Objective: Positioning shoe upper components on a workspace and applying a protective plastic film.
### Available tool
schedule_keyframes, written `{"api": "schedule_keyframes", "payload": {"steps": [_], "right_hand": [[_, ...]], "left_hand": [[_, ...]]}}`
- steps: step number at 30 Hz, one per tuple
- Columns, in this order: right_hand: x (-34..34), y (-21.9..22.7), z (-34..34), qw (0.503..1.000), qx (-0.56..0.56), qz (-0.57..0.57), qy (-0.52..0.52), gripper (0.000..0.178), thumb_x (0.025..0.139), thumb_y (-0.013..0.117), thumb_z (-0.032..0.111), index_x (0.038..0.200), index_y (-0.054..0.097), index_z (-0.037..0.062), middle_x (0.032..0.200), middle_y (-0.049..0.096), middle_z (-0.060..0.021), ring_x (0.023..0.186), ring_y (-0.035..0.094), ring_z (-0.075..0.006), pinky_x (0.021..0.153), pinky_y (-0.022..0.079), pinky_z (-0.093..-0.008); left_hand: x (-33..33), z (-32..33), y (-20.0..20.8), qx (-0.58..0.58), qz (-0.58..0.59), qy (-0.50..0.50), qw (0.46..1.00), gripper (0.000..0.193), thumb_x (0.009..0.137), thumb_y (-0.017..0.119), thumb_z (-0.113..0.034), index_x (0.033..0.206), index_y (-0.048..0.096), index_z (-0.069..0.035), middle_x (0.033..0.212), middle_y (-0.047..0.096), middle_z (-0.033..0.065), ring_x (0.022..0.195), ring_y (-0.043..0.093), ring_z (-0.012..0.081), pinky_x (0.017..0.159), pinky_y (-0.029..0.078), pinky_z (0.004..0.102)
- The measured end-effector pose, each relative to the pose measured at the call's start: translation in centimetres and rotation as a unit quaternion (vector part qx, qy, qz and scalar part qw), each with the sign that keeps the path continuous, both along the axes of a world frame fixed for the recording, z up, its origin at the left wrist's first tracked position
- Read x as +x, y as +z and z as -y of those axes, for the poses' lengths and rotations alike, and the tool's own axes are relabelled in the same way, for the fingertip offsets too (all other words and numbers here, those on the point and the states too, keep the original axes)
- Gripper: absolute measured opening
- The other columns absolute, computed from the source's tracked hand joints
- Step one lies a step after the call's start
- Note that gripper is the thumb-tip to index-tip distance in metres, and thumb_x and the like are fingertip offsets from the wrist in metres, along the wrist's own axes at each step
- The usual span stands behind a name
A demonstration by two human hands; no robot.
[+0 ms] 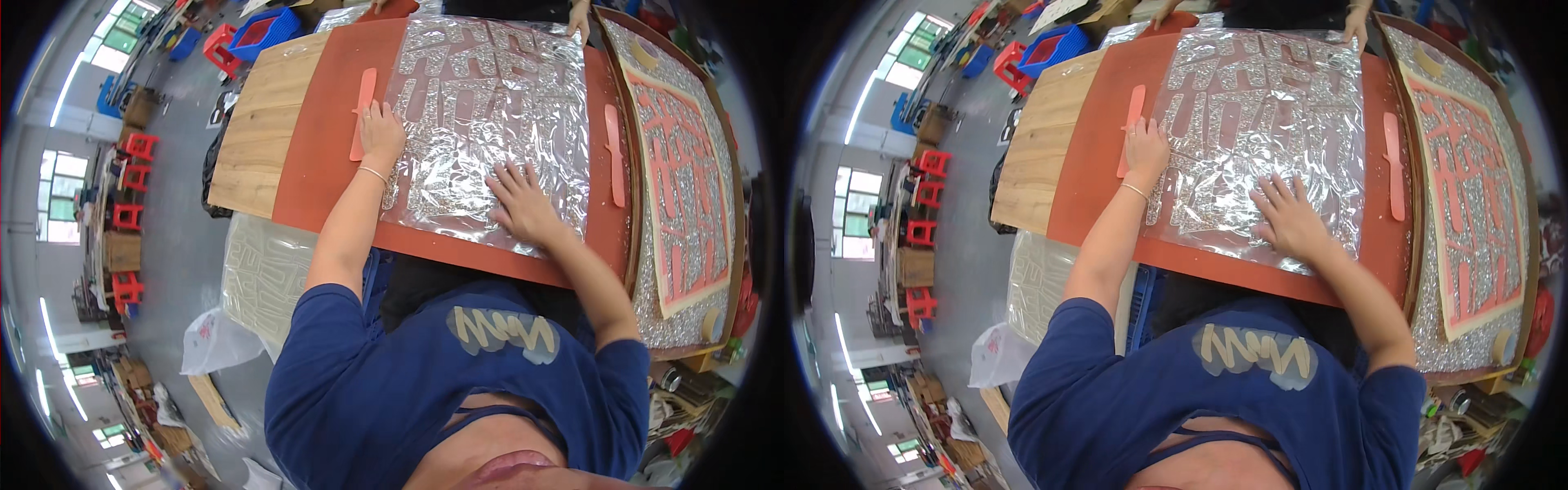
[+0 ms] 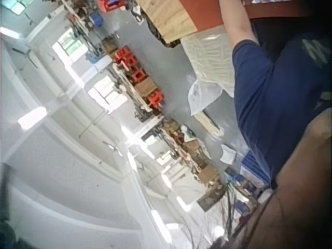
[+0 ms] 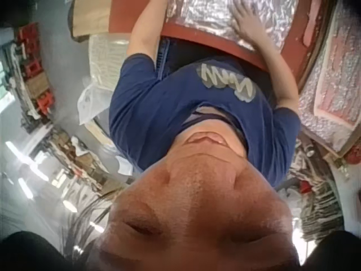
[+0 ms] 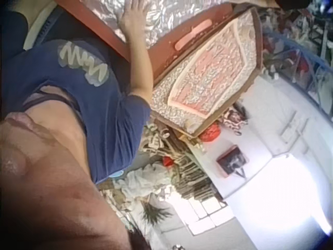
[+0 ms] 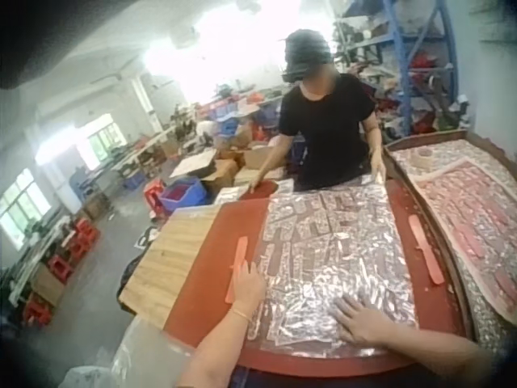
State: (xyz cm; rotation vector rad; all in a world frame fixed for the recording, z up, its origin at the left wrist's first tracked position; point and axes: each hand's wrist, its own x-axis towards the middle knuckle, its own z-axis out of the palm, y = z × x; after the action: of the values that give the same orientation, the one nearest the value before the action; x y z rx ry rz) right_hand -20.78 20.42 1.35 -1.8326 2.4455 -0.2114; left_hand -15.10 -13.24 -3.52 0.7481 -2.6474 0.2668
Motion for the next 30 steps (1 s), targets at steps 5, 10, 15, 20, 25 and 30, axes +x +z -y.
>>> {"api": "schedule_keyframes", "payload": {"steps": [5,10,15,20,25,30], "right_hand": [[4.0,-0.7,-7.9,0.988,-0.057,0.053,-0.132,0.055,0.086,0.058,0.028,0.132,0.042,0.0033,0.138,0.039,-0.0201,0.132,0.031,-0.0387,0.109,0.02,-0.0505],[0.4,-2.7,-16.2,0.93,-0.144,0.007,-0.338,0.049,0.092,0.053,0.028,0.131,0.042,0.0005,0.137,0.037,-0.028,0.129,0.033,-0.0412,0.107,0.025,-0.0476],[0.1,-3.1,-16.6,0.935,-0.16,-0.023,-0.316,0.05,0.095,0.048,0.031,0.132,0.041,-0.002,0.139,0.036,-0.0269,0.131,0.03,-0.0409,0.108,0.024,-0.0469],[1.8,-6.0,-15.9,0.939,-0.084,-0.144,-0.299,0.049,0.095,0.047,0.034,0.132,0.044,0.0026,0.14,0.037,-0.0208,0.131,0.033,-0.0364,0.105,0.025,-0.0529],[1.4,-6.1,-15.4,0.935,-0.086,-0.157,-0.305,0.047,0.094,0.048,0.034,0.131,0.045,0.0039,0.139,0.039,-0.0181,0.13,0.035,-0.0336,0.104,0.025,-0.0534],[1.4,-6.1,-15.8,0.937,-0.107,-0.17,-0.285,0.047,0.095,0.047,0.037,0.129,0.048,0.0037,0.136,0.043,-0.0188,0.126,0.04,-0.0344,0.101,0.03,-0.0525]], "left_hand": [[6.1,-3.9,1.7,0.054,-0.064,0.025,0.996,0.038,0.083,0.061,-0.031,0.106,0.055,-0.002,0.101,0.051,0.0137,0.1,0.05,0.0326,0.08,0.041,0.0483],[9.4,-6.7,4.1,0.157,-0.054,0.06,0.984,0.035,0.081,0.063,-0.03,0.101,0.055,-0.002,0.105,0.051,0.0149,0.1,0.049,0.0345,0.079,0.042,0.0482],[14.6,-3.4,1.7,0.127,-0.307,0.044,0.942,0.014,0.079,0.059,-0.016,0.081,0.055,-0.003,0.088,0.054,0.0174,0.086,0.051,0.0351,0.075,0.041,0.0454],[29.7,1.4,-5.7,0.045,-0.436,0.292,0.85,0.02,0.079,0.059,-0.013,0.093,0.05,-0.001,0.095,0.05,0.0197,0.094,0.046,0.036,0.083,0.036,0.0466],[37.7,-2.5,-14.9,0.163,-0.094,0.426,0.885,0.06,0.078,0.066,-0.025,0.127,0.04,0.0,0.135,0.037,0.0231,0.121,0.039,0.0396,0.101,0.031,0.0495],[36.7,-3.1,-15.7,0.355,0.173,0.363,0.844,0.089,0.076,0.067,-0.047,0.144,0.023,-0.01,0.151,0.014,0.0167,0.135,0.018,0.0458,0.105,0.026,0.0583]]}}
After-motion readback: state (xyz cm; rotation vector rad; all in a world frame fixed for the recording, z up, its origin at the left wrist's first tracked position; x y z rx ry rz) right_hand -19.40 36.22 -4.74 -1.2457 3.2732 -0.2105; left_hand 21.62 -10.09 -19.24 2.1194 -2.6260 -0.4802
